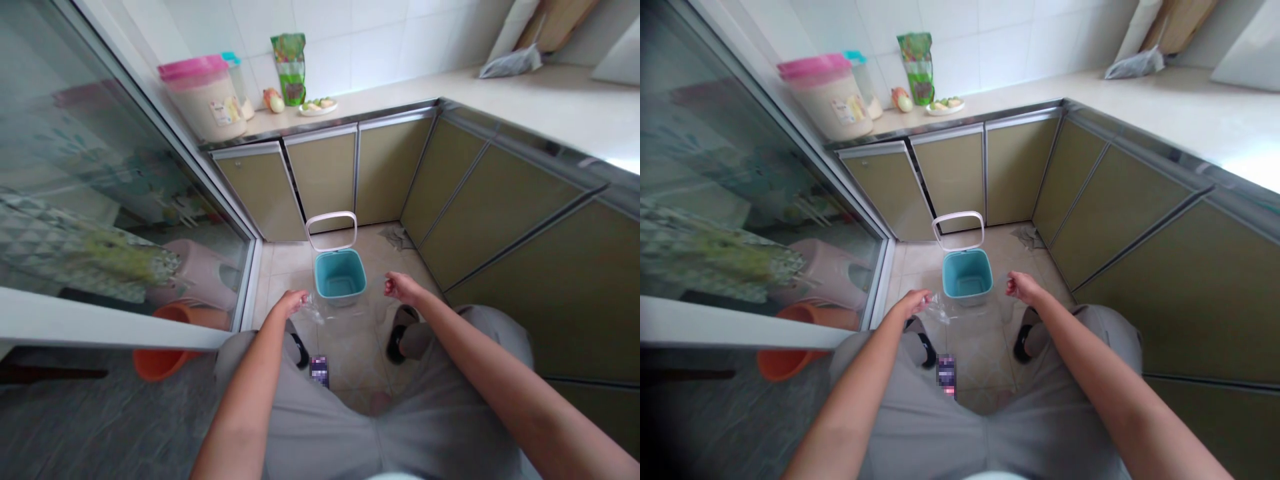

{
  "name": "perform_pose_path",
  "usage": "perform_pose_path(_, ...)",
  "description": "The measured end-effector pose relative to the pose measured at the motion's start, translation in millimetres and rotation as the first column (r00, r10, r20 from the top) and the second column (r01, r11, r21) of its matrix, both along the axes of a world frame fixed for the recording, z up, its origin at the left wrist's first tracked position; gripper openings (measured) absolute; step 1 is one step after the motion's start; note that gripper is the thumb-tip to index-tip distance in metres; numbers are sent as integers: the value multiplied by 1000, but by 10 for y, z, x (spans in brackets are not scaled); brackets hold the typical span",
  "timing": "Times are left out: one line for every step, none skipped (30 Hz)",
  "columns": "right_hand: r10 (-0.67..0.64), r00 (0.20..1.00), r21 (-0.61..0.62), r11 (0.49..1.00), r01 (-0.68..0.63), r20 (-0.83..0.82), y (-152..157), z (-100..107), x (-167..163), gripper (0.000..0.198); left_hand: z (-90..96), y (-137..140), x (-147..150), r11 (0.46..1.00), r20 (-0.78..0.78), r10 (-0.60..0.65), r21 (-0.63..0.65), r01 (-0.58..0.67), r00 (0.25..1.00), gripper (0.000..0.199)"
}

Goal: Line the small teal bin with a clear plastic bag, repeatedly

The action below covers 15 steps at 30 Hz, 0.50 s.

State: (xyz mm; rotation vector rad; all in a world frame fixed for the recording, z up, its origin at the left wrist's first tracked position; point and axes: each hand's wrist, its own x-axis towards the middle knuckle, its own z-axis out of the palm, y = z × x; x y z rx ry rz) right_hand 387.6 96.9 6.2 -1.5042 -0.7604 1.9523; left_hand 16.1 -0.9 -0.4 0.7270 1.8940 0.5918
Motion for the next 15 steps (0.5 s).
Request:
perform_pose_path(-4,999,-52,999,1,-49,-44,35,10,28,34,-21,54,999,69,50,13,-51,996,30)
perform_pose_path(-5,996,-104,995,-4,-85,-86,70,24,31,71,-42,101,993,163,107,24,-112,981,32)
perform_pose_path(-6,993,-152,988,-12,-117,-126,107,41,34,112,-62,138,982,286,174,22,-188,942,32)
perform_pose_path(-5,989,-193,981,-24,-148,-159,148,61,35,157,-80,163,963,415,242,7,-269,877,32)
perform_pose_path(-3,982,-222,974,-39,-186,-181,197,83,35,207,-94,175,939,530,301,-18,-344,793,30)
perform_pose_path(0,973,-238,970,-56,-229,-188,258,105,35,266,-99,175,912,611,348,-45,-408,711,28)
perform_pose_path(10,962,-246,966,-79,-272,-174,337,127,34,340,-89,163,886,656,383,-62,-459,650,26)
perform_pose_path(27,952,-245,964,-106,-306,-135,442,147,32,438,-60,141,858,684,412,-70,-508,602,25)
perform_pose_path(53,943,-235,963,-135,-327,-72,580,164,30,569,-7,111,832,704,434,-74,-549,562,24)
perform_pose_path(89,937,-211,963,-167,-338,12,761,175,29,746,73,77,815,722,440,-70,-576,534,23)
perform_pose_path(139,932,-175,963,-207,-335,111,992,179,27,978,181,39,812,743,424,-59,-580,518,22)
perform_pose_path(205,920,-116,960,-256,-333,216,1280,173,24,1275,312,3,827,760,387,-36,-561,522,21)
perform_pose_path(271,906,-32,954,-297,-326,316,1628,158,21,1638,458,-30,851,772,319,22,-525,549,19)
perform_pose_path(331,892,60,942,-329,-307,399,2031,134,20,2061,608,-56,867,774,234,107,-486,588,18)
perform_pose_path(369,889,157,928,-338,-271,456,2481,104,20,2527,746,-75,871,761,139,210,-444,634,17)
